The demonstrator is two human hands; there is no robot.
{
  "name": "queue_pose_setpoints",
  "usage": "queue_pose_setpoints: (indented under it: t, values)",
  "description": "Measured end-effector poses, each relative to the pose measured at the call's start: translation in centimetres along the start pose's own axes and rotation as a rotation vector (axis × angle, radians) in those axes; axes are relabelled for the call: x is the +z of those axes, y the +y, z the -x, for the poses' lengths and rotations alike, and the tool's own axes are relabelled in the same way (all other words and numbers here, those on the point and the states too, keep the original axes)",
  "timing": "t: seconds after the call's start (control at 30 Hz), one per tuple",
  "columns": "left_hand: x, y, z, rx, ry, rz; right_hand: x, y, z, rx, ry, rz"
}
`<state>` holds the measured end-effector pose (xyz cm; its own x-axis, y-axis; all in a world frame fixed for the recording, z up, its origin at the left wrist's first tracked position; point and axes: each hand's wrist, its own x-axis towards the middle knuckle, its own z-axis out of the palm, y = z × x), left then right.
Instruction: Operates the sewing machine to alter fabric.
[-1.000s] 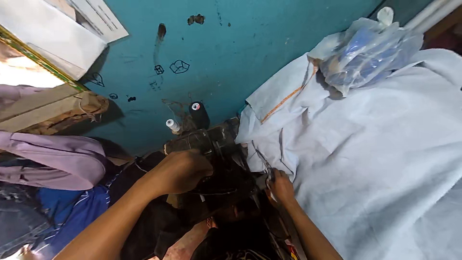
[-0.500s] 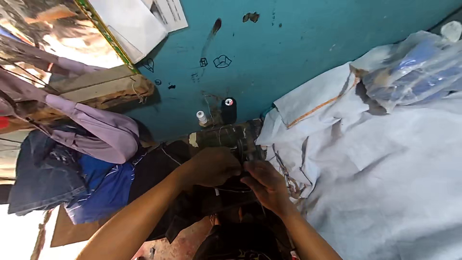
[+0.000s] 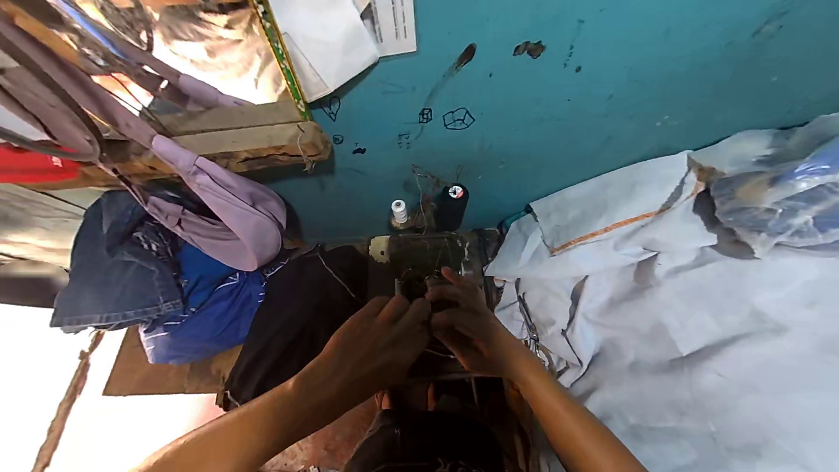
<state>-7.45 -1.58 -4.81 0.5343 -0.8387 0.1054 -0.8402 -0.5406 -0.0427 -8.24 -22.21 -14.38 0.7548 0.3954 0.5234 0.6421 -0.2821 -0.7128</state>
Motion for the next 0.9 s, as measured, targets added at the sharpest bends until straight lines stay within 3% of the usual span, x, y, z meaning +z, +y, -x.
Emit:
queue_pose_setpoints:
  t: [0.1,0.2,0.43,0.5,0.6,0.7,0.8,0.9]
  values:
    - [-0.2,-0.7,0.3,0.014,-0.006,-0.125,0.2,1.1,-1.5,-0.043,-0.106,0.037]
    - [0.9,-1.6,0.5,-0.061,0.022,-0.132,1.1,2.0,-1.8,-0.075,-0.011,0.142]
    - [7.4,-3.9,-3.1,-0.565,0.297,0.555,4.4,3.6,-2.1,-0.085,0.439,0.622]
    - [9.3,-2.6,-4.3,-0.715,0.518,0.744,4.8,3.8,-2.2,-0.049,0.501,0.623]
    - [10.9,-1.4,-5.6,-0.854,0.805,1.143,4.7,3.4,-2.4,0.096,0.512,0.397]
    - [10.2,-2.0,-5.3,-0.836,0.635,1.293,2.6,2.5,-3.0,0.322,0.448,0.138]
    - [8.1,-3.3,-4.9,-0.644,0.368,0.950,1.0,2.6,-3.7,0.407,0.370,-0.016]
    - [7.2,-4.2,-5.2,-0.541,0.291,0.745,0.1,2.5,-4.4,0.438,0.278,-0.126]
